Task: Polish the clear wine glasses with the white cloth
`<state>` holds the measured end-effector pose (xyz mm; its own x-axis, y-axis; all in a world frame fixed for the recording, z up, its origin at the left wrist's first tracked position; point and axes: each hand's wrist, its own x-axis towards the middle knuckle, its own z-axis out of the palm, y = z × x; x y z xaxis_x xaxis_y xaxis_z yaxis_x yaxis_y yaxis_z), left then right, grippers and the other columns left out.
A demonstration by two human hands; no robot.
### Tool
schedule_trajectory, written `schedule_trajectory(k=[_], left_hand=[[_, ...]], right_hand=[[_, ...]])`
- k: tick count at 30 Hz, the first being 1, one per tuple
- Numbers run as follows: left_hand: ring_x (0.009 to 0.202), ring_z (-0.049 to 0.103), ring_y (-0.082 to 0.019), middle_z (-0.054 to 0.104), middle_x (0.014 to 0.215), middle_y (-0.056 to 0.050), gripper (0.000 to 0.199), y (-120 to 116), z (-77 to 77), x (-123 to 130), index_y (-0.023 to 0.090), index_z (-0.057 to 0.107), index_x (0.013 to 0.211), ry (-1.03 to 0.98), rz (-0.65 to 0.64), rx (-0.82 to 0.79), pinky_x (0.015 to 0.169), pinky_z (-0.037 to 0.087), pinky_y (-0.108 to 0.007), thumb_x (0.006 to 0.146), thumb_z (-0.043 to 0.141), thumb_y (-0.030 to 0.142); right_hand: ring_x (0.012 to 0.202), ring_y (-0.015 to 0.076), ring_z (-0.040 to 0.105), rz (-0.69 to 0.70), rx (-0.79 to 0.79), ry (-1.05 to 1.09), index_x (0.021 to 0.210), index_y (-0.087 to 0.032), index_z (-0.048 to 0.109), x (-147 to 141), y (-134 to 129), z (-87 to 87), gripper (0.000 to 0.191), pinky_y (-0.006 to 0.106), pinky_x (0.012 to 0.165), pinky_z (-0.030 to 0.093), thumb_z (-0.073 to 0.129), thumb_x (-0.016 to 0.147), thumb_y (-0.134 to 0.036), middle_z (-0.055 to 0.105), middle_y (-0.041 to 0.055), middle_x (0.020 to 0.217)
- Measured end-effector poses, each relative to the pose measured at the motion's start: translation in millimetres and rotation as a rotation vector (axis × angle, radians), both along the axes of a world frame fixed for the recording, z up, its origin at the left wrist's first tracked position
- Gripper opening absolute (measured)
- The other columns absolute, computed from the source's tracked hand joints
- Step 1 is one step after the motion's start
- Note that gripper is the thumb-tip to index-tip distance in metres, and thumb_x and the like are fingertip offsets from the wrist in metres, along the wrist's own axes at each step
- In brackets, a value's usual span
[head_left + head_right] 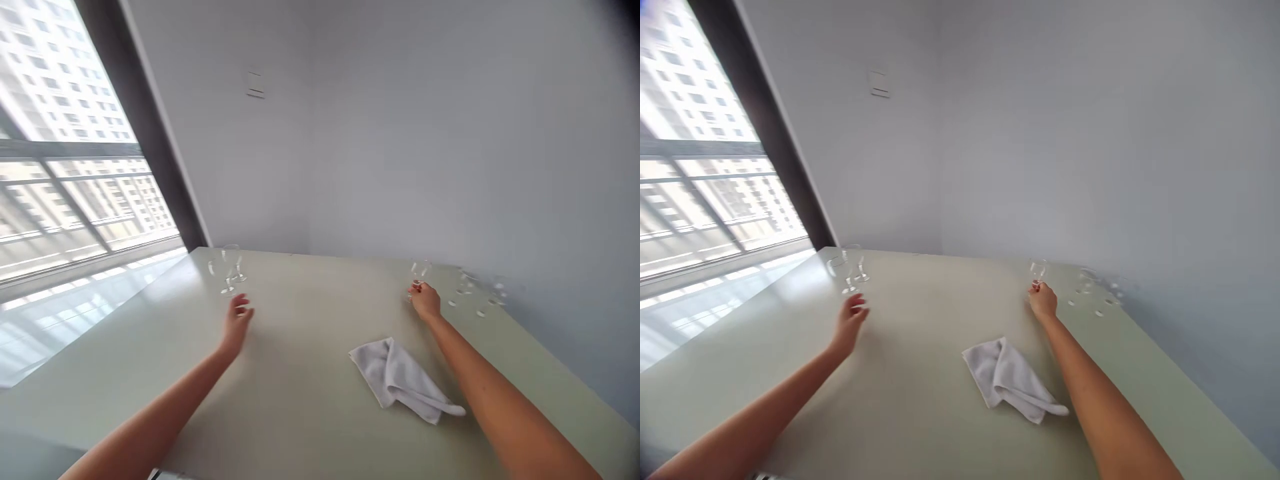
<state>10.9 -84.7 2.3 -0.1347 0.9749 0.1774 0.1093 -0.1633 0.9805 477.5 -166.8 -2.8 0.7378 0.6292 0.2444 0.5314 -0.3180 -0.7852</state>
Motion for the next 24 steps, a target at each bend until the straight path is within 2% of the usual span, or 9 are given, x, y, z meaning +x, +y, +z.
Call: schedule_trajectory(k=[3, 6, 9, 12, 15, 17, 20, 24], left_hand=[[0.064, 0.047, -0.01, 0.058, 0.079, -0.003, 0.029, -25.3, 11.5, 38.2, 0.016, 0.062, 0.087, 0.067, -0.28, -0.077, 0.057, 0.038, -0.022, 0.065, 0.058, 0.035], [0.067, 0.048, -0.011, 0.061, 0.091, -0.005, 0.037, -51.3, 25.3, 75.5, 0.018, 0.063, 0.098, 0.069, -0.506, -0.071, 0.059, 0.039, -0.023, 0.069, 0.059, 0.04], [0.072, 0.05, -0.012, 0.06, 0.098, -0.006, 0.041, -75.3, 35.4, 99.2, 0.02, 0.063, 0.103, -0.001, -0.569, -0.015, 0.066, 0.041, -0.024, 0.068, 0.062, 0.041], [0.076, 0.052, -0.014, 0.062, 0.089, -0.005, 0.037, -83.5, 36.3, 98.2, 0.017, 0.063, 0.099, -0.109, -0.567, -0.019, 0.069, 0.041, -0.025, 0.072, 0.059, 0.042], [0.069, 0.052, -0.012, 0.063, 0.081, -0.004, 0.037, -66.2, 29.4, 67.5, 0.016, 0.064, 0.091, 0.004, -0.513, -0.037, 0.063, 0.04, -0.024, 0.072, 0.056, 0.046], [0.062, 0.049, -0.011, 0.063, 0.077, -0.004, 0.038, -43.7, 24.0, 34.3, 0.016, 0.064, 0.082, 0.16, -0.363, -0.042, 0.057, 0.038, -0.023, 0.071, 0.053, 0.05], [0.058, 0.047, -0.011, 0.062, 0.076, -0.004, 0.038, -6.8, 17.7, -19.5, 0.015, 0.063, 0.074, 0.226, -0.218, -0.06, 0.054, 0.037, -0.024, 0.068, 0.052, 0.051], [0.058, 0.046, -0.011, 0.062, 0.077, -0.005, 0.036, 27.4, 10.0, -70.4, 0.015, 0.063, 0.066, 0.301, -0.077, -0.096, 0.054, 0.038, -0.024, 0.063, 0.054, 0.05]], right_hand=[[0.049, 0.0122, 0.056, 0.243, 0.0, 0.026, 0.093, -0.015, 0.058, -65.6, 8.4, 15.8, 0.026, 0.028, 0.057, 0.047, 0.05, 0.071, -0.027, 0.067, 0.0062, 0.079], [0.055, 0.0135, 0.059, 0.585, 0.056, -0.002, 0.106, -0.02, 0.052, -150.4, -2.8, 35.1, 0.034, 0.027, 0.057, 0.047, 0.05, 0.076, -0.034, 0.068, 0.0038, 0.085], [0.075, 0.0179, 0.064, 0.832, 0.072, -0.17, 0.121, -0.022, 0.043, -219.7, -23.0, 49.6, 0.04, 0.03, 0.068, 0.048, 0.043, 0.082, -0.028, 0.068, 0.0045, 0.091], [0.08, 0.0199, 0.064, 0.9, 0.019, -0.262, 0.127, -0.02, 0.038, -251.8, -37.3, 57.2, 0.043, 0.032, 0.069, 0.048, 0.038, 0.084, -0.024, 0.067, 0.0068, 0.093], [0.072, 0.0162, 0.063, 0.962, -0.012, -0.257, 0.129, -0.025, 0.037, -245.3, -45.4, 63.5, 0.046, 0.032, 0.069, 0.049, 0.042, 0.083, -0.026, 0.064, 0.0056, 0.104], [0.07, 0.0138, 0.062, 0.933, -0.014, -0.223, 0.126, -0.027, 0.041, -223.6, -49.5, 67.0, 0.044, 0.03, 0.07, 0.049, 0.044, 0.082, -0.027, 0.063, 0.0042, 0.108], [0.075, 0.0153, 0.063, 0.765, -0.057, -0.143, 0.114, -0.025, 0.052, -175.4, -55.8, 65.1, 0.036, 0.029, 0.066, 0.05, 0.045, 0.079, -0.032, 0.064, 0.0044, 0.104], [0.081, 0.0188, 0.062, 0.559, -0.121, -0.039, 0.106, -0.023, 0.056, -108.7, -68.4, 45.1, 0.035, 0.029, 0.061, 0.05, 0.048, 0.075, -0.038, 0.063, 0.0054, 0.106]])
